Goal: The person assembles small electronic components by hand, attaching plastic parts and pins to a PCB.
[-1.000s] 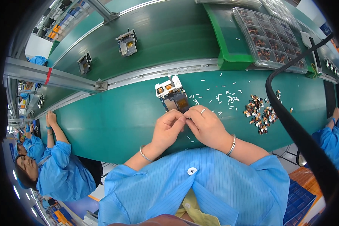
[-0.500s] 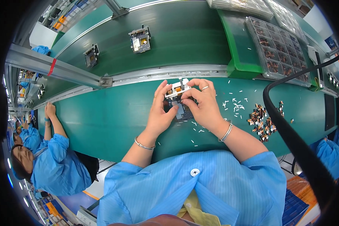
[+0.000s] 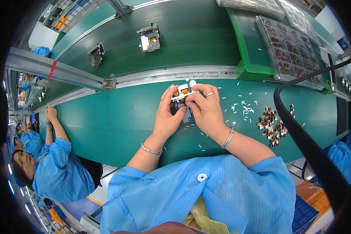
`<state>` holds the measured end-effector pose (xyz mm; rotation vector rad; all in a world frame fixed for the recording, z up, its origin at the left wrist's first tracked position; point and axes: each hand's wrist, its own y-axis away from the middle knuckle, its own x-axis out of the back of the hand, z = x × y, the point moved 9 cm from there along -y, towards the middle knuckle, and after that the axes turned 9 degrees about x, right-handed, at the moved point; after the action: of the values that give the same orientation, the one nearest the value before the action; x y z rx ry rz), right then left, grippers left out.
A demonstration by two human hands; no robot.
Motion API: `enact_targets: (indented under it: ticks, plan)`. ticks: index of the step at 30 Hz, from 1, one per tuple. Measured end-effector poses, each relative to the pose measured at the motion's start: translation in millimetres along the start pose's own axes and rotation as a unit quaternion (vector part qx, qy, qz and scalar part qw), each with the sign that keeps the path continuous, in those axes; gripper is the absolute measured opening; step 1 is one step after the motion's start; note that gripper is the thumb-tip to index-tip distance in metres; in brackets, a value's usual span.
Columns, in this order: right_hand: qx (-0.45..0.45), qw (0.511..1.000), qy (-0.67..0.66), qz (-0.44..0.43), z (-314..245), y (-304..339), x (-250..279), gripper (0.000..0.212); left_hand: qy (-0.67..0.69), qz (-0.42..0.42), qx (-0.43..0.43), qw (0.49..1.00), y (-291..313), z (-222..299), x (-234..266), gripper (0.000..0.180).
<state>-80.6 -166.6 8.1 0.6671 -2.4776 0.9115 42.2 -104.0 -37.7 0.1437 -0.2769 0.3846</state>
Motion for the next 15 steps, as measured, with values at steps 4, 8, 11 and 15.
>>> enact_targets:
  ticks: [4, 8, 11, 15]
  plan:
    - [0.008, 1.000, 0.004, 0.006, -2.7, -0.1, 1.2, 0.013, 0.009, 0.046, -0.009, 0.999, -1.7, -5.2, 0.9, 0.062]
    - [0.030, 0.999, 0.014, -0.014, -5.9, -2.7, 1.9, 0.014, 0.054, 0.060, -0.016, 0.997, -4.6, -4.4, 3.1, 0.054]
    - [0.026, 0.998, -0.005, -0.052, 2.6, -5.4, -0.4, 0.019, 0.019, 0.034, -0.005, 0.999, -5.9, 3.4, 3.9, 0.047]
    - [0.002, 0.997, -0.027, -0.072, 0.2, -10.0, 1.1, 0.031, 0.028, 0.024, 0.007, 0.999, -8.9, 5.7, 3.9, 0.043]
